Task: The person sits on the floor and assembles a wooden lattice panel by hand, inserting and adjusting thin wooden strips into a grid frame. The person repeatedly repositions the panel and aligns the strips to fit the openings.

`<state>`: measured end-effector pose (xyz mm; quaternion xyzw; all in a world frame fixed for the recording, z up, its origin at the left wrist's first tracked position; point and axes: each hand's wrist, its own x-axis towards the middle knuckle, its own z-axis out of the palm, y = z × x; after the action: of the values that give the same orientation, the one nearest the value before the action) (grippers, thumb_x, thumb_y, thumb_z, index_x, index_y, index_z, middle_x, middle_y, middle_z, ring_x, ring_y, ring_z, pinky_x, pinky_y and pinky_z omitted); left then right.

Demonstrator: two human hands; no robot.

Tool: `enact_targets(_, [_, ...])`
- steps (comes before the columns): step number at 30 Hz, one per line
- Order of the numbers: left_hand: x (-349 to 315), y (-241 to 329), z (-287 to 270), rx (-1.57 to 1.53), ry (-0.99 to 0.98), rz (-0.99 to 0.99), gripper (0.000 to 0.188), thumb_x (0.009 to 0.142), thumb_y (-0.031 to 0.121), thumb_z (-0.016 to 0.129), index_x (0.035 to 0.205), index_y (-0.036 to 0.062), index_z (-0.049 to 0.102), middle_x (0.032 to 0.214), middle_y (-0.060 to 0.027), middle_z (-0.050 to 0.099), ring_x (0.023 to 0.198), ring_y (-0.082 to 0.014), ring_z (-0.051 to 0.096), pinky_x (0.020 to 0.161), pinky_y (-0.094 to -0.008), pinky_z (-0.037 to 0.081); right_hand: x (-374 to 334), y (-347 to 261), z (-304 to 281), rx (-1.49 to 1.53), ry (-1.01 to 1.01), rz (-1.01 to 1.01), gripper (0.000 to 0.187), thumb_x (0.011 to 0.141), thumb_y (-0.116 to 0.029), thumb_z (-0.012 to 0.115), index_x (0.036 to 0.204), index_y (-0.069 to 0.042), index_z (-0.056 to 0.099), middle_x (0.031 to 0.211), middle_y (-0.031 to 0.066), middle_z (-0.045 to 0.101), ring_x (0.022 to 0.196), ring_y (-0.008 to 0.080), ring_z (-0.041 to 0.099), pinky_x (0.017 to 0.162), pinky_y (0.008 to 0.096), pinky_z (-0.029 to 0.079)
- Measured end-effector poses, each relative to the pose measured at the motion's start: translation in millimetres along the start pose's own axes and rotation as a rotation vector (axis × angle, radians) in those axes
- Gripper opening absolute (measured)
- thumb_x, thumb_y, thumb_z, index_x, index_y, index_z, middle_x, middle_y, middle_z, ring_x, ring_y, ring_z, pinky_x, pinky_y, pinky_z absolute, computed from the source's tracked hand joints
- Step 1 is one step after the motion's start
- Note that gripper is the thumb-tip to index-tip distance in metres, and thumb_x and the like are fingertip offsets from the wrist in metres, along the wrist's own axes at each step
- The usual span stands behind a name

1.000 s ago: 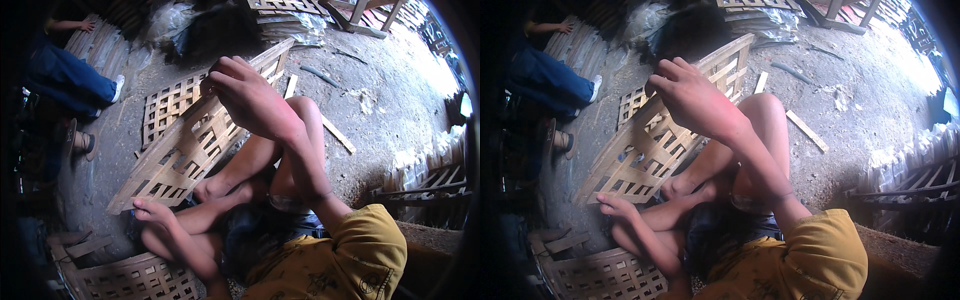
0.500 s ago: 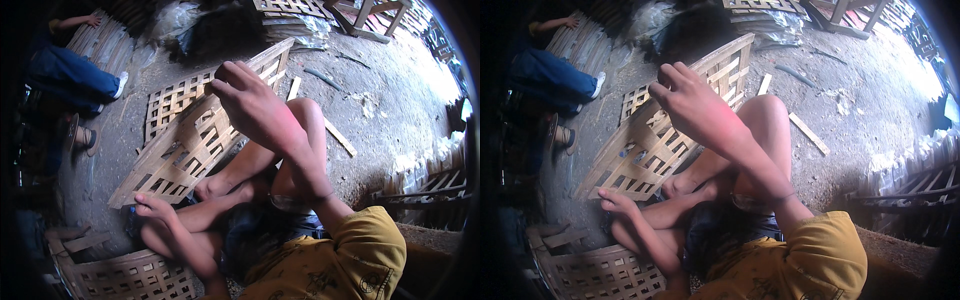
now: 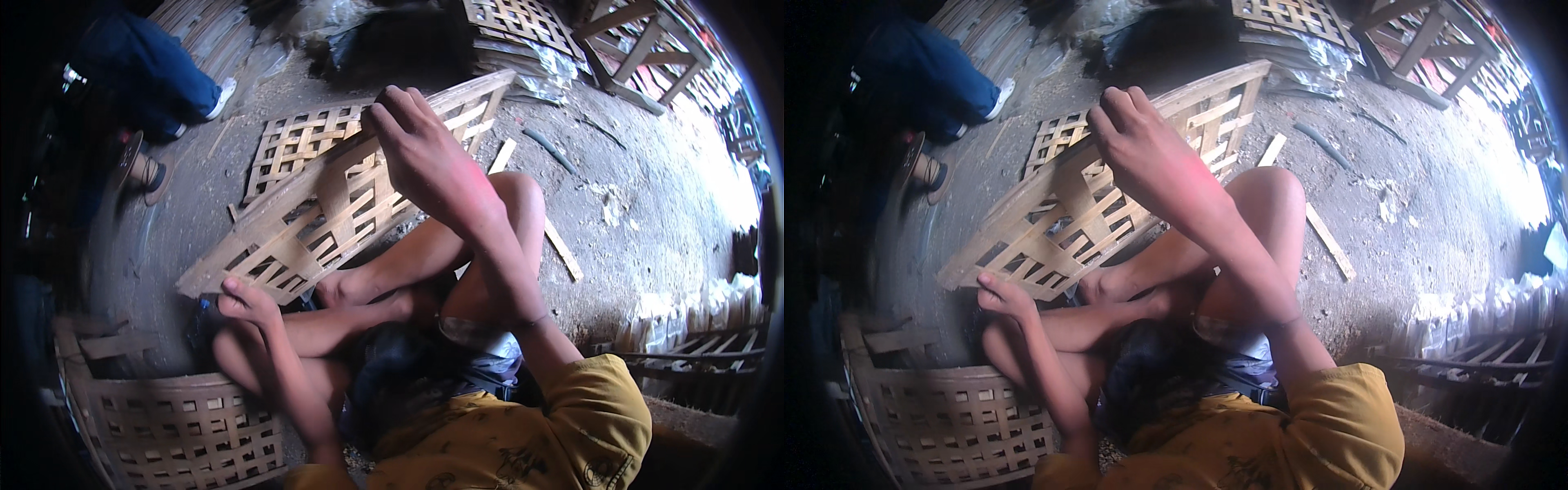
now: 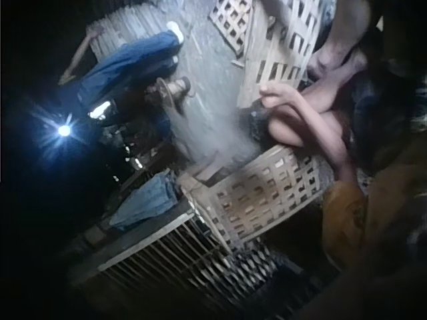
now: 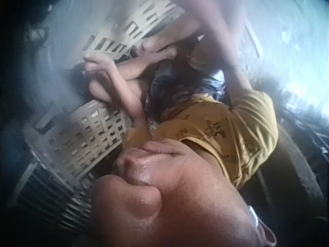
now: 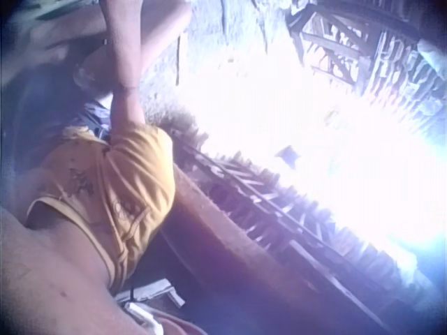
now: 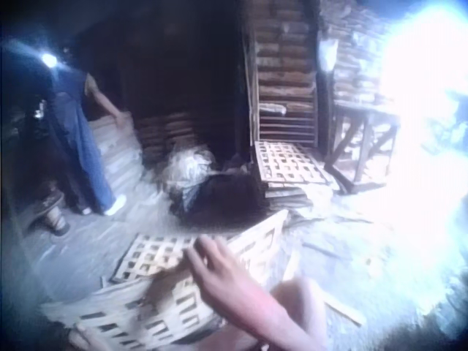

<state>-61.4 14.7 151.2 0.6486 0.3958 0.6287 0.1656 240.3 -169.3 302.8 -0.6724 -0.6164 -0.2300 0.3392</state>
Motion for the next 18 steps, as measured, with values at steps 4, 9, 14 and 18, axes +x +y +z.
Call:
enact_targets(4, [-0.6, 28.7, 1.1, 0.016, -0.039, 0.008, 0.068, 0.109, 0.045, 0.048, 0.071, -0.0119, 0.049, 0.062, -0.0040, 0.054, 0.062, -0.0124, 0.048, 0.052, -0.0347, 0.041, -2.3, -1.7, 7.3, 0.047, 0.018, 0.041, 0.020, 0.084, 0.001, 0.061, 0.102, 0.005, 0.055, 0.104, 0.0179, 0.050, 0.100, 0.0341, 0.052, 0.091, 0.0425, 0.049])
enact_targets(9, [1.6, 19.8, 7.1, -0.042, -0.020, -0.003, 0.070, 0.108, 0.046, 0.049, 0.072, -0.0132, 0.054, 0.064, -0.0073, 0.058, 0.062, -0.0134, 0.053, 0.053, -0.0341, 0.044, -9.4, 2.4, 7.6, 0.239, 0.102, 0.097, 0.021, 0.090, 0.002, 0.062, 0.111, 0.003, 0.058, 0.112, 0.0173, 0.052, 0.096, 0.0330, 0.057, 0.084, 0.0426, 0.051])
enact_targets(14, [-2.9, 29.0, 2.2, -0.037, -0.046, 0.011, 0.070, 0.109, 0.046, 0.048, 0.073, -0.0135, 0.054, 0.067, -0.0077, 0.060, 0.063, -0.0138, 0.054, 0.054, -0.0340, 0.045, -23.7, 7.1, -1.3, 0.513, 0.259, 0.280, 0.029, 0.090, 0.005, 0.067, 0.118, 0.000, 0.064, 0.099, 0.0107, 0.059, 0.078, 0.0179, 0.062, 0.072, 0.0292, 0.051])
enact_targets(18, [-2.9, 36.7, 4.2, -0.025, -0.010, 0.003, 0.070, 0.109, 0.046, 0.048, 0.071, -0.0125, 0.053, 0.065, -0.0068, 0.058, 0.063, -0.0128, 0.054, 0.053, -0.0339, 0.045, -20.9, 4.0, -4.9, 0.677, 0.293, 0.377, 0.026, 0.092, 0.009, 0.062, 0.117, 0.001, 0.063, 0.092, 0.0085, 0.067, 0.085, 0.0128, 0.068, 0.078, 0.0255, 0.052])
